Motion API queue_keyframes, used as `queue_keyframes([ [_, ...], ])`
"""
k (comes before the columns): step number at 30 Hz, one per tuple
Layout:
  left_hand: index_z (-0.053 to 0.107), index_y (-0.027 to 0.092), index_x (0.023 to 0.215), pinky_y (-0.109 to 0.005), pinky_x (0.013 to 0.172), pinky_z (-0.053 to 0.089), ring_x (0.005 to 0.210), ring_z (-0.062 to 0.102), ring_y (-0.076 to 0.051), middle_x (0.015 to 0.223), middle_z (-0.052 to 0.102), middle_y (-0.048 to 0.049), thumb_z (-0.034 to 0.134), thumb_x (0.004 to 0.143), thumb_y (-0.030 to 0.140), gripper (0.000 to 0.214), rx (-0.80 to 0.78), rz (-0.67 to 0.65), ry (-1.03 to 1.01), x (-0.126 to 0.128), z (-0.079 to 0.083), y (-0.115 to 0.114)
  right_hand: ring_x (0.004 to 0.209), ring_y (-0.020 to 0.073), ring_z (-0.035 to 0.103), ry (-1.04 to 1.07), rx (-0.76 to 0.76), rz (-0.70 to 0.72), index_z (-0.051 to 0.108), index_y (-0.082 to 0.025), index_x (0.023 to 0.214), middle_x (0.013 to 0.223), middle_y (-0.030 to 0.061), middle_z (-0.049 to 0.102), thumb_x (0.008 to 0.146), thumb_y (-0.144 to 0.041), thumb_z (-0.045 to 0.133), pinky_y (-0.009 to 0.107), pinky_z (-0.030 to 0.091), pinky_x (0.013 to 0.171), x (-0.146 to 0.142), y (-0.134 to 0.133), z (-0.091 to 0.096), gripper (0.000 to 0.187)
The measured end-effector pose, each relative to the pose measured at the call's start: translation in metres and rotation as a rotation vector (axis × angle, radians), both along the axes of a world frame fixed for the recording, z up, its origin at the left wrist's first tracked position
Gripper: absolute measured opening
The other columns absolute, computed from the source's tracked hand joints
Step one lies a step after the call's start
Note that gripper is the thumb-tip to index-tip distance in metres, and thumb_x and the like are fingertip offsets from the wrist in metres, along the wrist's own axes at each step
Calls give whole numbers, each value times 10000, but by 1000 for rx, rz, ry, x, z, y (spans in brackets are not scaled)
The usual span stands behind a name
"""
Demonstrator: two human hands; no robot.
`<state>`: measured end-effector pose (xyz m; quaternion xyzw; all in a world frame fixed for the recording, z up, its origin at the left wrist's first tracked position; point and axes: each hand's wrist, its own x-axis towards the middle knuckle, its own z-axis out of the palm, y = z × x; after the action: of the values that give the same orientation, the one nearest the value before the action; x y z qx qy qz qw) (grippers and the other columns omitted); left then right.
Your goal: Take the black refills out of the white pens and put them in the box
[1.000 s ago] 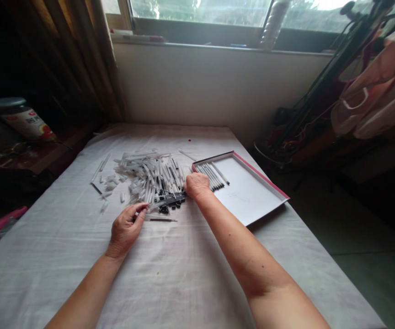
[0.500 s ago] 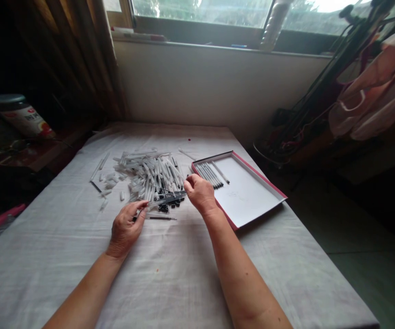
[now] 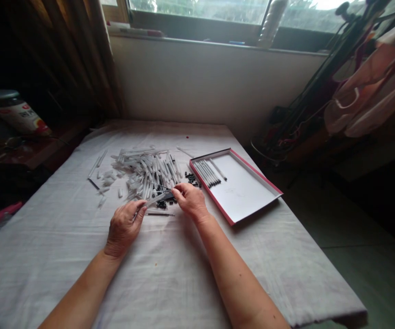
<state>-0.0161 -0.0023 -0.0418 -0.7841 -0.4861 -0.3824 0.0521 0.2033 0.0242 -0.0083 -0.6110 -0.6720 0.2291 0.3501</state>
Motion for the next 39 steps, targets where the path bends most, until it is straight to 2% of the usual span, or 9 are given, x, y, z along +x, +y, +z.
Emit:
queue_keyframes([
  [2, 647, 191, 1032, -306, 742, 499, 790, 680, -202, 876, 734, -66, 455, 975, 332, 244, -40, 14, -44, 0, -2, 1, 847, 185, 672, -270, -26, -86, 748, -234, 921, 965, 46, 735, 884, -378, 590, 268, 477, 765, -2, 4, 1, 217],
  [5, 640, 205, 1044, -294, 753, 515, 804, 688, -197, 894, 733, -58, 456, 971, 331, 235, -78, 20, -78, 1, -3, 2, 874, 194, 676, -513, -86, -91, 760, -260, 932, 999, 53, 723, 897, -434, 567, 261, 467, 726, -10, 8, 4, 262],
  [13, 637, 205, 1074, -310, 791, 530, 853, 690, -202, 943, 737, -63, 481, 959, 303, 217, -73, 2, -114, 1, -3, 3, 874, 202, 687, -642, -138, -144, 753, -244, 931, 1011, 72, 737, 945, -359, 474, 261, 461, 701, -10, 10, 15, 302],
  [16, 644, 209, 1062, -339, 820, 525, 879, 679, -217, 945, 732, -68, 479, 949, 286, 214, -88, 9, -112, 1, -3, 4, 886, 217, 690, -490, -54, -282, 746, -234, 917, 990, 71, 748, 922, -341, 514, 279, 479, 744, 7, 2, 23, 256],
  [19, 650, 211, 1052, -361, 836, 517, 906, 669, -230, 949, 729, -72, 483, 935, 267, 211, -97, 18, -108, 1, -4, 4, 841, 209, 697, -86, 171, -392, 726, -204, 914, 906, 68, 760, 895, -356, 556, 295, 507, 775, 23, -6, 27, 229],
  [23, 652, 216, 1053, -368, 855, 513, 923, 661, -231, 955, 726, -71, 485, 927, 260, 213, -111, 18, -119, 1, -6, 5, 641, 165, 684, 578, 294, -420, 670, -169, 881, 826, 70, 760, 863, -462, 582, 271, 535, 580, 29, -10, 24, 306],
  [26, 650, 213, 1045, -367, 858, 512, 919, 661, -229, 951, 724, -70, 484, 932, 269, 208, -106, 5, -117, 0, -7, 5, 574, 145, 671, 848, 262, -450, 643, -162, 840, 790, 70, 761, 792, -485, 656, 233, 508, 477, 24, -9, 21, 326],
  [30, 648, 204, 1044, -371, 855, 513, 912, 662, -233, 937, 723, -74, 486, 935, 281, 210, -94, -14, -117, 0, -7, 5, 531, 135, 663, 970, 226, -452, 636, -162, 810, 734, 58, 755, 729, -478, 708, 211, 495, 435, 17, -9, 22, 334],
  [39, 650, 215, 1026, -351, 859, 513, 920, 659, -218, 934, 724, -64, 478, 931, 267, 204, -136, 2, -130, 1, -4, 5, 540, 143, 672, 940, 205, -446, 633, -166, 807, 744, 59, 758, 722, -493, 694, 224, 509, 443, 16, -9, 21, 343],
])
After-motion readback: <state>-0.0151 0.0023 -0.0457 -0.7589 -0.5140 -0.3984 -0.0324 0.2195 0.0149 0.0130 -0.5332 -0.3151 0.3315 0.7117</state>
